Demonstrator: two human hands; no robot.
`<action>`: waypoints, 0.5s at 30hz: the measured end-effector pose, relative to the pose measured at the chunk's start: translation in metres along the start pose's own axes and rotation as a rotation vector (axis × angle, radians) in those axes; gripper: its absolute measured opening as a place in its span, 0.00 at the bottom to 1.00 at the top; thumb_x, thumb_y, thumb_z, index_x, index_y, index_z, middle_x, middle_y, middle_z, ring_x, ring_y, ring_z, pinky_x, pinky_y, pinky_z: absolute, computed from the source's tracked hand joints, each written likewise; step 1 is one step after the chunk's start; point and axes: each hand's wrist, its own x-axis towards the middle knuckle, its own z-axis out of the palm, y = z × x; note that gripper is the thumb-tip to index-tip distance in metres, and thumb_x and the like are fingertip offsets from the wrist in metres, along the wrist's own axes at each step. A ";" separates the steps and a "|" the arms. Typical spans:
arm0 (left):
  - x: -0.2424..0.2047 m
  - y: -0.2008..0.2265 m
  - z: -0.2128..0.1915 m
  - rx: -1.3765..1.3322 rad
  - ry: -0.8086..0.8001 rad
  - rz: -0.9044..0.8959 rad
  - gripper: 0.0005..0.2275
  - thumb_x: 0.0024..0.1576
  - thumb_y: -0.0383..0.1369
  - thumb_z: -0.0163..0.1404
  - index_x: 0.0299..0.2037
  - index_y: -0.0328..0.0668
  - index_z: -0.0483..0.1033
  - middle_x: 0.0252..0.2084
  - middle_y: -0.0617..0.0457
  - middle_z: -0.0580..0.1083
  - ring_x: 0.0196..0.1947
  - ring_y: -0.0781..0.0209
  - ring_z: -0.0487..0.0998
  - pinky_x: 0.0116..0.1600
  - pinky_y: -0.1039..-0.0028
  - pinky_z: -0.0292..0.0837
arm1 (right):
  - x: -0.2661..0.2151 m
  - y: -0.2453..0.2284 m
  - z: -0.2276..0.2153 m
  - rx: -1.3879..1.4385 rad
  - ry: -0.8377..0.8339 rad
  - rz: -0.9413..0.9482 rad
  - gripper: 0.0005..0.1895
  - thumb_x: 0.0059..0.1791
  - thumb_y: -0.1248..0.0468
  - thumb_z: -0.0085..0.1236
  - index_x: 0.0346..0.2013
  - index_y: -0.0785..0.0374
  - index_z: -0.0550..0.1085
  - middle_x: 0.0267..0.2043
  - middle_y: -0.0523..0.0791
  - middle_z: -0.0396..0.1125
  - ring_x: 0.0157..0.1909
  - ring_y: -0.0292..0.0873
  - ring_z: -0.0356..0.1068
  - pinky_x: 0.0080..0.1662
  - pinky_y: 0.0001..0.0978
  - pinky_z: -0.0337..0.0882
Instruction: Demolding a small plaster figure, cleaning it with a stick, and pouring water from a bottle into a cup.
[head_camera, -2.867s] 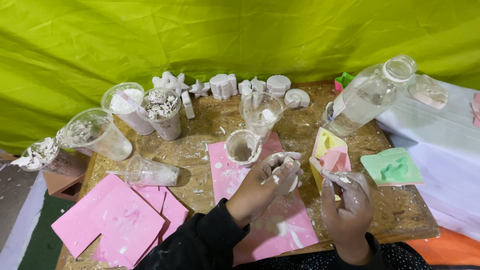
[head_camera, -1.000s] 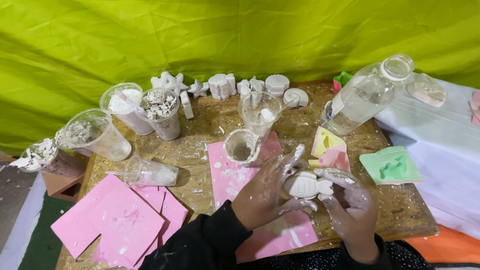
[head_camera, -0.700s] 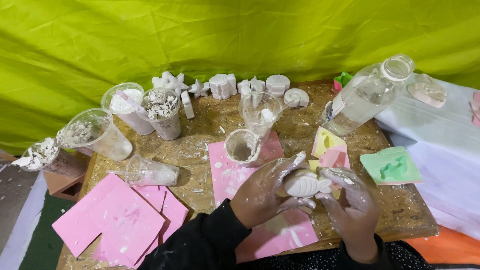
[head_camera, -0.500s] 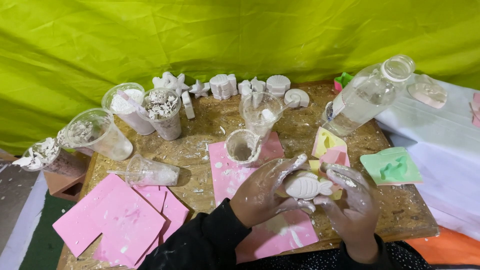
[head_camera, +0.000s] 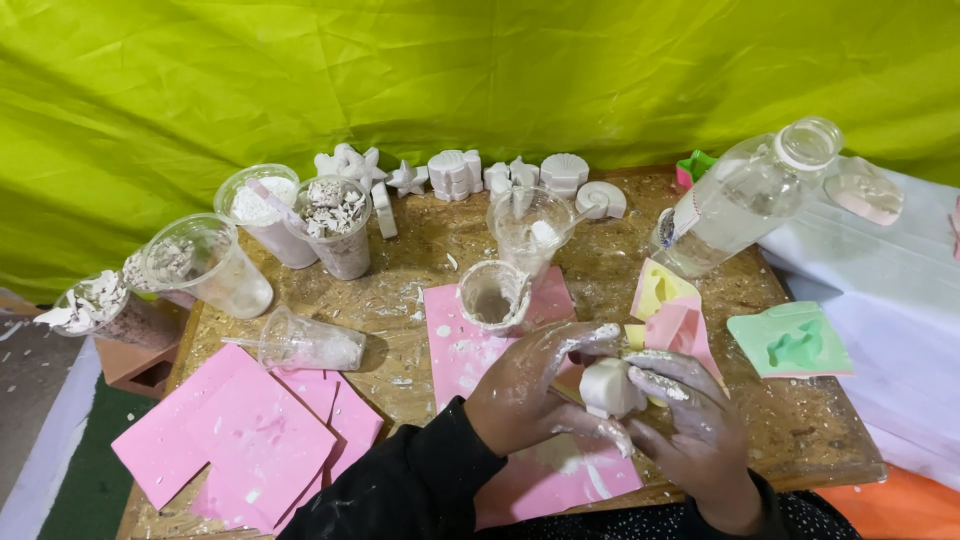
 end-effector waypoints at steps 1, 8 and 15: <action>0.002 0.002 0.000 -0.001 -0.001 0.000 0.35 0.49 0.55 0.54 0.60 0.37 0.68 0.56 0.46 0.74 0.52 0.49 0.78 0.59 0.61 0.74 | -0.001 0.001 0.002 0.000 0.000 0.001 0.25 0.44 0.56 0.65 0.50 0.70 0.75 0.53 0.52 0.72 0.56 0.51 0.73 0.63 0.43 0.77; 0.014 0.015 -0.005 -0.067 -0.089 -0.031 0.36 0.53 0.57 0.47 0.64 0.34 0.63 0.64 0.41 0.69 0.65 0.41 0.72 0.68 0.54 0.67 | -0.038 0.035 0.015 -0.337 0.058 -0.147 0.29 0.47 0.49 0.61 0.46 0.75 0.70 0.46 0.54 0.73 0.53 0.53 0.75 0.62 0.42 0.76; -0.002 0.005 0.006 0.134 -0.047 -0.061 0.34 0.63 0.52 0.43 0.72 0.34 0.54 0.69 0.37 0.64 0.67 0.38 0.68 0.71 0.54 0.62 | -0.026 0.020 0.016 0.021 0.156 0.079 0.42 0.41 0.69 0.68 0.63 0.85 0.57 0.60 0.61 0.65 0.63 0.54 0.70 0.63 0.33 0.78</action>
